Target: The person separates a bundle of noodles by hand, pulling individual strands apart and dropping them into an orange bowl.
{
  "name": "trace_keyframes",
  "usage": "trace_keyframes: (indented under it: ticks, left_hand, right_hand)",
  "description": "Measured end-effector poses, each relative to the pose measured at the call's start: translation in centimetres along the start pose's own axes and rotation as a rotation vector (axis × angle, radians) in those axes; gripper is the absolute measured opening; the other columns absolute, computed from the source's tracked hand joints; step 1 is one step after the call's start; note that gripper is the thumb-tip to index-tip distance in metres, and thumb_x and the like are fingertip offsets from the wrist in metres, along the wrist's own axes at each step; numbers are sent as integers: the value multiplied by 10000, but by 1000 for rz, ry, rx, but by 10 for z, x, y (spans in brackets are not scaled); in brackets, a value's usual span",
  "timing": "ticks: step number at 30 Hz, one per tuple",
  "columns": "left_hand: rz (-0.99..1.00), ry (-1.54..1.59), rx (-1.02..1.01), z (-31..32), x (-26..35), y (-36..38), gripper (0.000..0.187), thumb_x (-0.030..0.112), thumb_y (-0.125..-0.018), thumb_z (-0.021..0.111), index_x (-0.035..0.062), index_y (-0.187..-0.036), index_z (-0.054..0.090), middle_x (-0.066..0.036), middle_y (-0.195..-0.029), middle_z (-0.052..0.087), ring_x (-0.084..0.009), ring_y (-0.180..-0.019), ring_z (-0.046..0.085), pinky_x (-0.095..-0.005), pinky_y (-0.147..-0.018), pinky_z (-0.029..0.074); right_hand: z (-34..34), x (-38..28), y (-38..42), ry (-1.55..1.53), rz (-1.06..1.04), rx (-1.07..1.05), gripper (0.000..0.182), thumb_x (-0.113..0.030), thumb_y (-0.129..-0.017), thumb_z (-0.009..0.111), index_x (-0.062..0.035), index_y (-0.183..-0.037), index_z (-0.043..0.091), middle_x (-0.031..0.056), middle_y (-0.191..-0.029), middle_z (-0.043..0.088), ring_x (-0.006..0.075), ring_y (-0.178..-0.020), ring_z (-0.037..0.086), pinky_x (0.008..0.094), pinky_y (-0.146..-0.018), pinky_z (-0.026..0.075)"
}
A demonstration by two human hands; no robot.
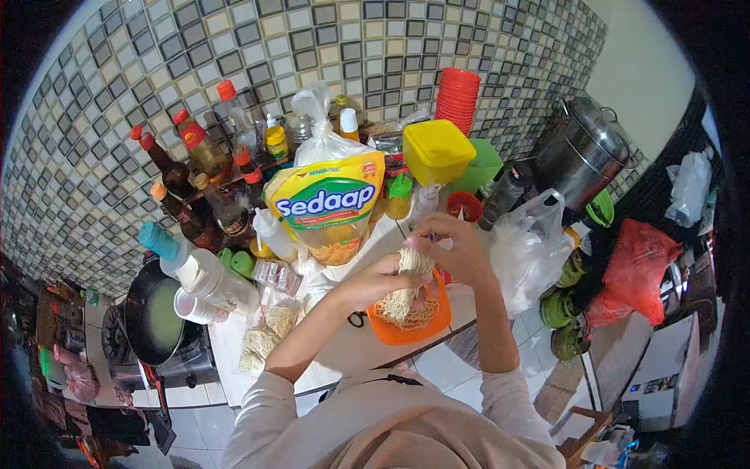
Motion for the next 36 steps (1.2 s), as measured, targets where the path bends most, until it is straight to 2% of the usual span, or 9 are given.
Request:
trace_keyframes:
  ticks: [4, 9, 15, 18, 20, 23, 26, 34, 36]
  left_hand:
    - [-22, 133, 22, 2, 5, 2, 277, 260, -860, 451, 26, -1006, 470, -76, -829, 569, -139, -665, 562, -250, -595, 457]
    - [-74, 345, 72, 3, 5, -2, 531, 483, -864, 297, 27, -1096, 439, -84, -820, 562, -160, -655, 568, -260, -585, 458]
    - [-53, 345, 48, -1, 7, 0, 541, 481, -867, 288, 23, -1112, 438, -81, -797, 561, -159, -645, 568, -264, -579, 458]
    - [-70, 357, 137, -9, 1, 0, 564, 496, -865, 266, 19, -1104, 448, -82, -783, 563, -165, -643, 568, -267, -575, 459]
    - [-71, 389, 135, -13, -1, 0, 576, 503, -864, 256, 16, -1099, 453, -81, -774, 563, -169, -640, 566, -270, -575, 459]
    - [-77, 442, 141, -10, 2, 0, 595, 513, -863, 240, 11, -1098, 456, -79, -763, 563, -178, -634, 563, -279, -575, 459]
    - [-84, 474, 135, -7, 5, 1, 608, 517, -862, 230, 8, -1109, 451, -78, -761, 561, -180, -632, 560, -288, -577, 459]
    - [-37, 483, 96, -4, 4, -1, 638, 531, -856, 230, 0, -1164, 403, -75, -812, 564, -181, -670, 567, -283, -617, 464]
    - [-27, 485, 183, -5, 5, -2, 675, 562, -840, 236, -4, -1183, 372, -76, -901, 544, -178, -791, 555, -288, -717, 448]
  right_hand:
    - [-6, 0, -1, -114, 63, 49, 150, -159, -767, 569, -14, -776, 609, 20, -734, 572, 88, -705, 517, 229, -610, 400]
    - [-16, 9, 1, -128, 87, 146, 151, -146, -783, 545, -6, -747, 589, 16, -683, 563, 91, -688, 514, 222, -618, 395]
    - [-40, 21, 9, -578, 87, 407, 166, -132, -813, 501, -11, -711, 553, 5, -659, 530, 86, -632, 474, 216, -607, 377]
    - [-37, 38, 16, -326, 153, 354, 206, -190, -835, 491, -23, -771, 593, -9, -643, 535, 76, -610, 492, 217, -574, 394]
    - [-24, 46, 21, -89, 277, 168, 201, -200, -821, 511, -21, -818, 603, 22, -687, 574, 96, -628, 520, 228, -580, 405]
    - [-15, 32, 23, 43, 114, 141, 167, -158, -806, 535, -9, -834, 607, 25, -683, 578, 82, -580, 476, 232, -546, 375]
    - [-14, 20, 22, 56, 125, 69, 157, -152, -793, 551, -31, -871, 614, 26, -726, 601, 87, -589, 487, 232, -550, 375]
    - [-14, -15, 16, 107, 28, 282, 141, -148, -735, 612, -40, -825, 603, 18, -707, 564, 102, -607, 482, 242, -562, 380]
    - [-6, -22, 13, 148, -46, 265, 143, -145, -713, 632, -38, -801, 593, 21, -704, 545, 112, -610, 480, 247, -567, 385]
Point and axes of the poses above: each hand's wrist, its own y-axis away from the middle knuckle, its own z-axis out of the palm, x = y × z, the point moved 5 cm from there along -y, towards the middle knuckle
